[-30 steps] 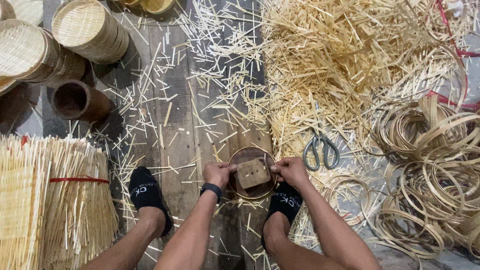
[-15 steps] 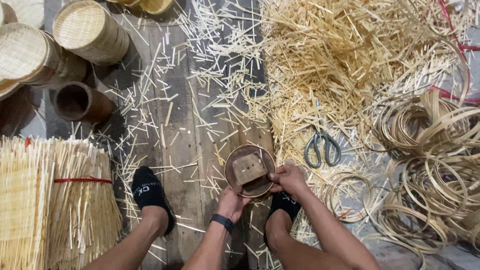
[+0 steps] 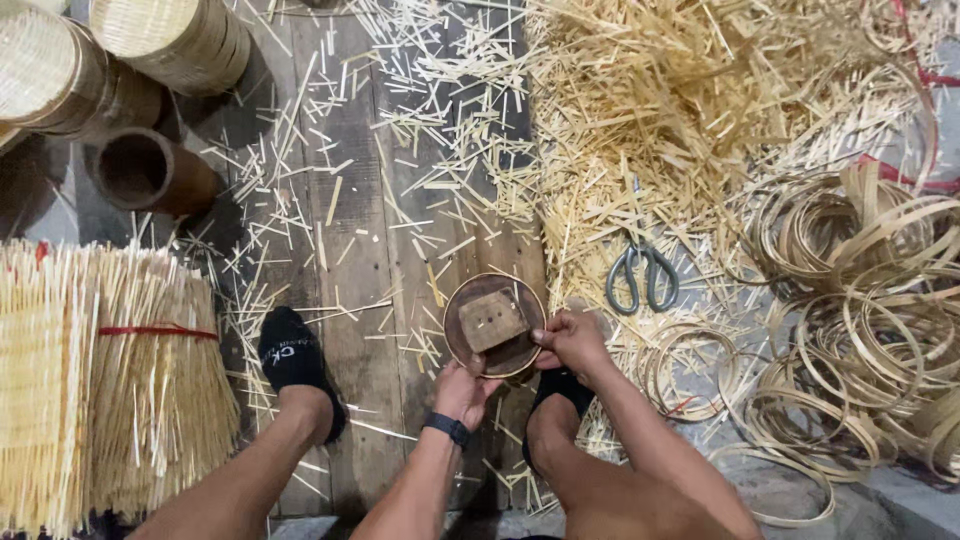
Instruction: The person weaves small round bamboo baskets by hand. They place a bamboo mat on a wooden block, fit a circular bamboo ring over it, and trim the excess mat with scissors. The process is repeated for multiple baskets.
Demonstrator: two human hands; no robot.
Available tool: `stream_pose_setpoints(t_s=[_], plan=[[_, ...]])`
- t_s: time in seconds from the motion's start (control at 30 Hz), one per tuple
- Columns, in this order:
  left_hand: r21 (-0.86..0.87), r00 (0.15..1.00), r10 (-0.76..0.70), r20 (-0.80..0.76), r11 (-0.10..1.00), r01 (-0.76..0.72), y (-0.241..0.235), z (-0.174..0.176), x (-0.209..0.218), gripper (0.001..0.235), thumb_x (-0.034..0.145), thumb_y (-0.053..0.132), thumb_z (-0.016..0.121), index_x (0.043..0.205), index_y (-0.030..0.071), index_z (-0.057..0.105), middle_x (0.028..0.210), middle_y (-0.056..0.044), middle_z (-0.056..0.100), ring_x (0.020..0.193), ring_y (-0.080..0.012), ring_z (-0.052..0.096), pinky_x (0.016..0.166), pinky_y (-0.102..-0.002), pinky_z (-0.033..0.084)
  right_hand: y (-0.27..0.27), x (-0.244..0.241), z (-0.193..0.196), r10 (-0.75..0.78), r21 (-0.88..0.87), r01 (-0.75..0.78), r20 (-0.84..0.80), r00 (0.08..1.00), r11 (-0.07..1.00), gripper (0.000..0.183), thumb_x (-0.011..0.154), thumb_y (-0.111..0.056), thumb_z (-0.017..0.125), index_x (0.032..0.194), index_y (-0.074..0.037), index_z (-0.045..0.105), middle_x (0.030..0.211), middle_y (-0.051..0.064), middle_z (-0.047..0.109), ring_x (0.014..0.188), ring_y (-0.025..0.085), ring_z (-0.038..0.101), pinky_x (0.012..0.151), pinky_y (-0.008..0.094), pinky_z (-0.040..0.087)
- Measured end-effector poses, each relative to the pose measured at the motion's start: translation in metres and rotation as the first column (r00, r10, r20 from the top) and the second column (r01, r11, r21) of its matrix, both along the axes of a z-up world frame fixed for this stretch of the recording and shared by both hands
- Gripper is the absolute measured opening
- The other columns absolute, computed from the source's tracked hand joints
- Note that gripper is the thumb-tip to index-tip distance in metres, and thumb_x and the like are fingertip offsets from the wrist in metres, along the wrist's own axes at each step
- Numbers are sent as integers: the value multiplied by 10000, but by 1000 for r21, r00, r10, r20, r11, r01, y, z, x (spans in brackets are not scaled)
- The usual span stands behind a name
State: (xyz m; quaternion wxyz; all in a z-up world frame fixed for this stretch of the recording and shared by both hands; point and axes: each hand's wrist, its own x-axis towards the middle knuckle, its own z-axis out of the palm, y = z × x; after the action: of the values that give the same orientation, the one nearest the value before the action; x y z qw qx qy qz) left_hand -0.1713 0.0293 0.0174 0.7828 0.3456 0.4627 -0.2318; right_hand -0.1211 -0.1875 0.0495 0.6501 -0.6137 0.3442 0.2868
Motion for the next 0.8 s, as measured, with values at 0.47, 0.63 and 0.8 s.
stream_pose_setpoints(t_s=[0.47,0.63,0.8], plan=[[484,843,-513,164,786,384,34,25,45,371,934,194,718,1257,28,647,1055,-135,746,920,-287,725,735,-381,614,2,25,42,112,-46,-110,41,993,993,392,942,-287,664,1226,-29,585,1086,109,666,973,258,702,731,402,647],[877,470,-763,444,478,-53,0,99,75,384,994,289,690,1259,12,704,1132,-187,697,1062,-327,702,906,-400,552,20,33,80,290,-83,-286,35,956,955,748,816,-354,831,1415,-113,453,1240,88,643,1113,224,633,936,368,535],[914,534,-773,343,406,0,-21,122,91,497,1075,445,466,1284,56,694,1058,-210,742,972,-335,723,798,-390,565,46,35,69,-57,123,25,260,964,992,675,698,-228,849,1266,-17,552,1085,85,669,952,162,651,820,289,556]])
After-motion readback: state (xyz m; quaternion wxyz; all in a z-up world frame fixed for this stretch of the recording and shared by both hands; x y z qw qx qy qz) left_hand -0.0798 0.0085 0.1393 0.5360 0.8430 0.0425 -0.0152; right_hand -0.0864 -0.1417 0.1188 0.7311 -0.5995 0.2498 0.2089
